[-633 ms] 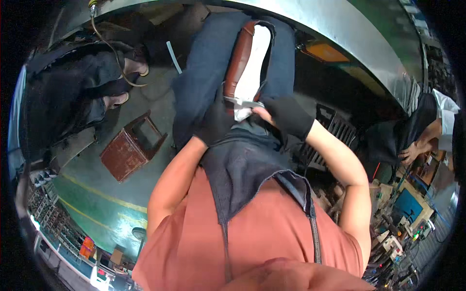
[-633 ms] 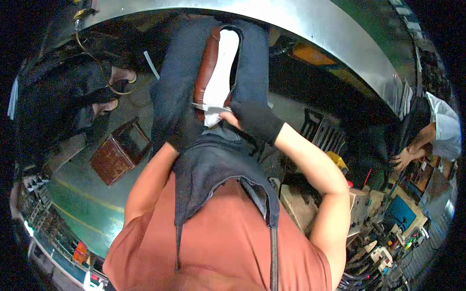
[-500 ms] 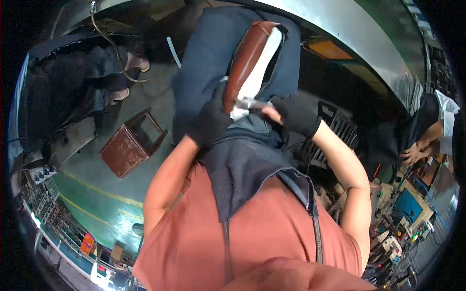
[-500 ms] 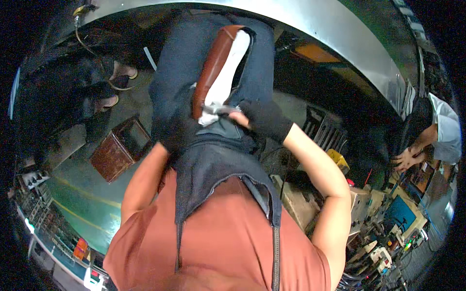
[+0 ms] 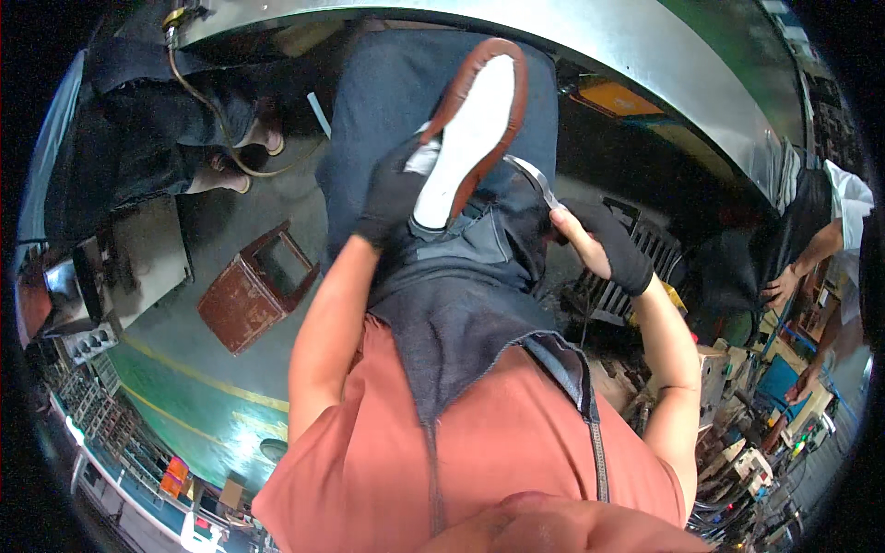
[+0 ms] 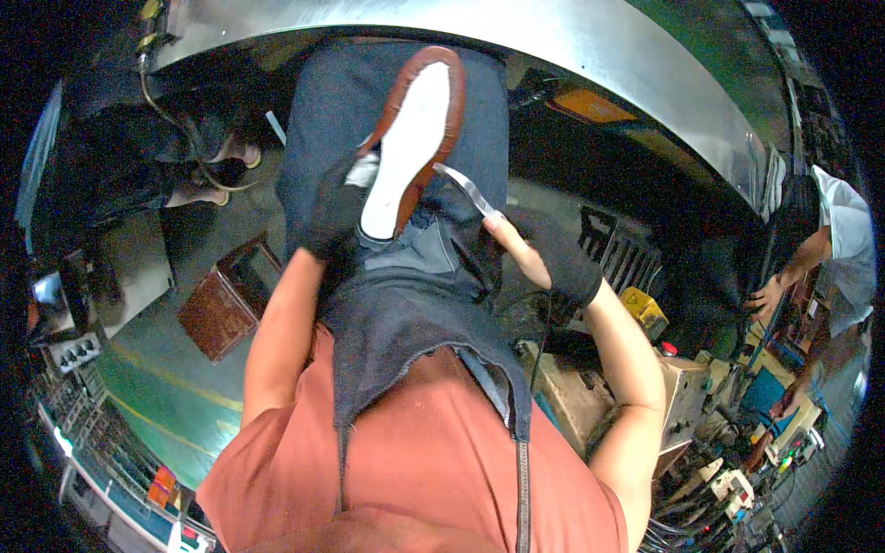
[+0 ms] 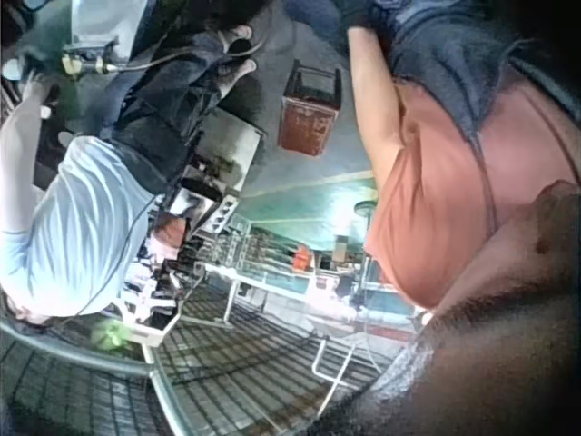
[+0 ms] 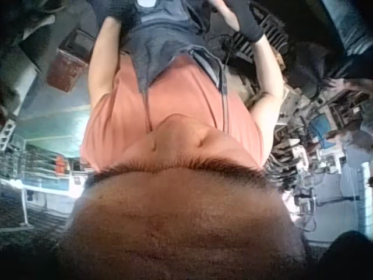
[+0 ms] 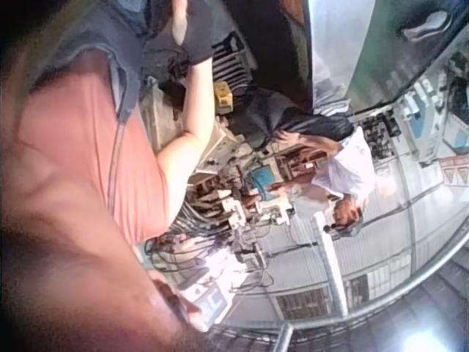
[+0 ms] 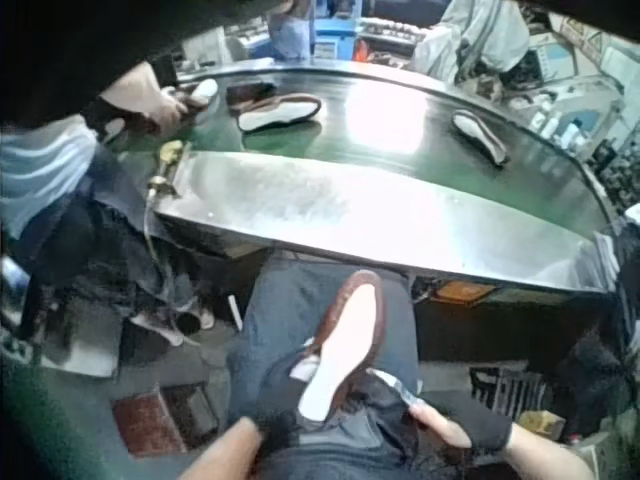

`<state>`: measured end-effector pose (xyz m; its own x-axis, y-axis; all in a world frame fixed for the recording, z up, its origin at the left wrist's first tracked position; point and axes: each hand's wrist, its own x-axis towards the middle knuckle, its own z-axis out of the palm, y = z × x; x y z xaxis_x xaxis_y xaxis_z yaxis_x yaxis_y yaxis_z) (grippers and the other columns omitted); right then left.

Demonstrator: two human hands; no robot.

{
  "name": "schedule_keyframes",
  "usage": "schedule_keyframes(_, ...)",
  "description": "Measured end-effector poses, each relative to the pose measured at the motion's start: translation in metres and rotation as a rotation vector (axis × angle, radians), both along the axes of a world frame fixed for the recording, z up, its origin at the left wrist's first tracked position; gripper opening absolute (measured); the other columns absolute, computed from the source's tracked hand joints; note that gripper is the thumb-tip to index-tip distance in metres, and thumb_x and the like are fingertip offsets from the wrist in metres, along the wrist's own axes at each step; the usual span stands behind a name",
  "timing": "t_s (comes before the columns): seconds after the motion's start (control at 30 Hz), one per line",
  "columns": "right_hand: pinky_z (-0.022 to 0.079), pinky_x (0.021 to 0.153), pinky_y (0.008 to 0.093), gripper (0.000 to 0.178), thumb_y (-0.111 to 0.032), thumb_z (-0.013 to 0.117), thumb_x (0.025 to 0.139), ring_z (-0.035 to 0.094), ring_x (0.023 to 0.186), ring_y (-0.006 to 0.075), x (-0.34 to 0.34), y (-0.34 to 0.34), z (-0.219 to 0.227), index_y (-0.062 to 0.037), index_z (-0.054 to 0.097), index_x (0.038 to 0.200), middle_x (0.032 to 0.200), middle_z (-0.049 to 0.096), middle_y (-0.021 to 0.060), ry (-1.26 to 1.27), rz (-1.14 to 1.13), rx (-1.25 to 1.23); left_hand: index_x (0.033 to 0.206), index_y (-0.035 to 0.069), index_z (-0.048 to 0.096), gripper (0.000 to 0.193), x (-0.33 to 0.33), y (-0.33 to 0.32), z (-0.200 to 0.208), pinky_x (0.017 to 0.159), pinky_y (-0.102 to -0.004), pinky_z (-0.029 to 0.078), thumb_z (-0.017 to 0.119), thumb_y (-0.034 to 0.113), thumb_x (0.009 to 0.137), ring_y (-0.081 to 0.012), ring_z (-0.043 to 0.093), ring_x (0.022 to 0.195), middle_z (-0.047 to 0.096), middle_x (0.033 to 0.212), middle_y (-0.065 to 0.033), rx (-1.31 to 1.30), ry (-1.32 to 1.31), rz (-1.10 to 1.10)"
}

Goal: The person uses pliers to repeatedly scrape and remove material from the white sole of a brown shoe. The shoe is held in the left hand while the right hand manipulates the tool. The person works on the sole for the duration of the clip, occasionally placing the shoe on a metal table.

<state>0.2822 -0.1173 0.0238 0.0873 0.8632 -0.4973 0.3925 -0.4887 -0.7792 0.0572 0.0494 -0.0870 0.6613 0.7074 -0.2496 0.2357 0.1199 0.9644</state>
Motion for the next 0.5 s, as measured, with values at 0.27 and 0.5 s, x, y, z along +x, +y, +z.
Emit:
schedule_keyframes(0.27,0.047,0.056,0.0382,0.043,-0.039,0.047,0.091,0.059,0.062,0.031,-0.002,0.065,0.017,-0.0003,0.059,0.076,0.074,0.06,0.019,-0.577,0.542,-0.021,0.131,-0.014,0.031,0.076,0.019,-0.051,0.004,0.104,-0.0409,0.031,0.067,0.03,0.081,-0.0446,0.037,0.125,0.038,0.132,-0.0332,0.611,0.124,-0.053)
schedule_keyframes(0.5,0.048,0.053,0.0427,0.046,-0.047,0.048,0.089,0.062,0.061,0.0332,0.032,0.068,-0.071,-0.0038,0.06,0.077,0.066,0.06,0.0181,-0.697,0.585,0.492,0.133,-0.015,0.022,0.079,0.029,-0.027,-0.026,0.108,-0.0405,0.025,0.066,0.023,0.079,-0.0429,0.035,0.126,0.034,0.135,-0.0299,0.371,-0.071,0.06)
